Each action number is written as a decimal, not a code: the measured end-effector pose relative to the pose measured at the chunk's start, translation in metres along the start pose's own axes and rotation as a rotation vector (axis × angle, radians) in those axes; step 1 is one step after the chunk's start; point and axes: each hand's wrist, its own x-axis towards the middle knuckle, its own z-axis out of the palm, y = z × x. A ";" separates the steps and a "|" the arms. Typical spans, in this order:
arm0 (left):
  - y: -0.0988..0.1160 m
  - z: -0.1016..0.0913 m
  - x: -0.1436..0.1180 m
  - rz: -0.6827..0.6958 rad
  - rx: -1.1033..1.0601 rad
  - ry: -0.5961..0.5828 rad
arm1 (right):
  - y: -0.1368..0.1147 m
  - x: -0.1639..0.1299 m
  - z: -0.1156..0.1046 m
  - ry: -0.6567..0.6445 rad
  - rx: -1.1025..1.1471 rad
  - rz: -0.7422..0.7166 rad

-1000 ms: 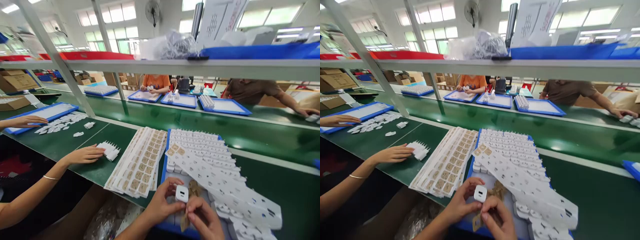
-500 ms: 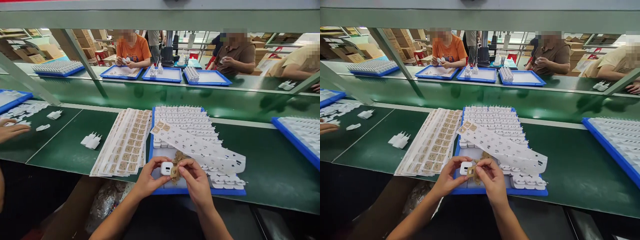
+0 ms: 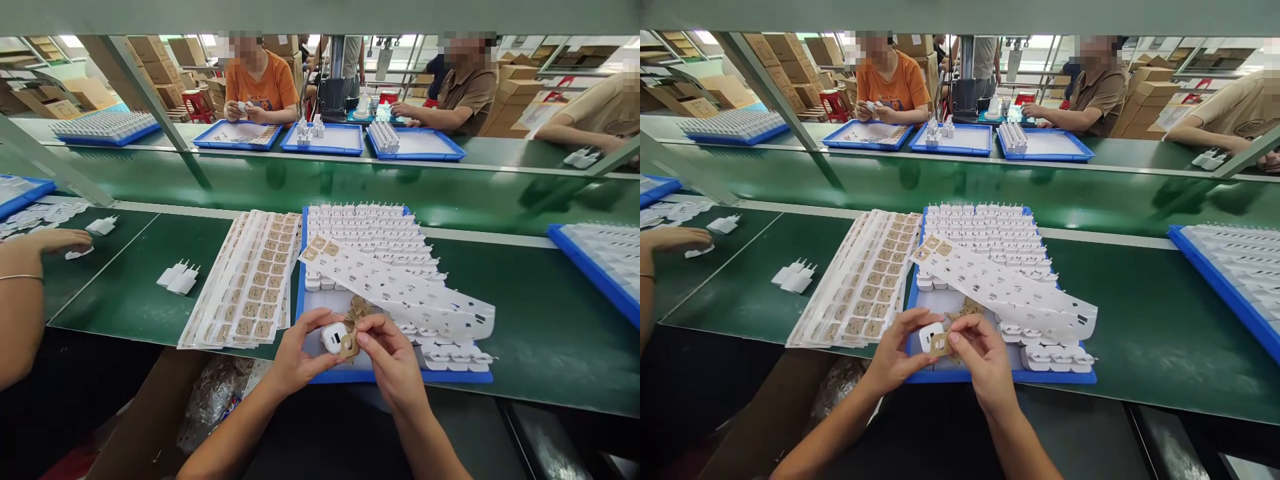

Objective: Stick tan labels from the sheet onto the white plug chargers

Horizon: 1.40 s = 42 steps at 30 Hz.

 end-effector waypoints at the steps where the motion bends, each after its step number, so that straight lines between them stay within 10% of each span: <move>1: 0.001 -0.001 -0.001 0.013 0.024 0.017 | -0.002 0.000 -0.001 0.005 -0.028 -0.014; 14: 0.015 -0.004 0.006 0.241 0.235 0.029 | -0.012 0.002 0.004 -0.031 -0.214 -0.062; 42: 0.019 -0.006 0.008 0.280 0.253 0.031 | -0.015 0.001 0.009 -0.040 -0.250 -0.067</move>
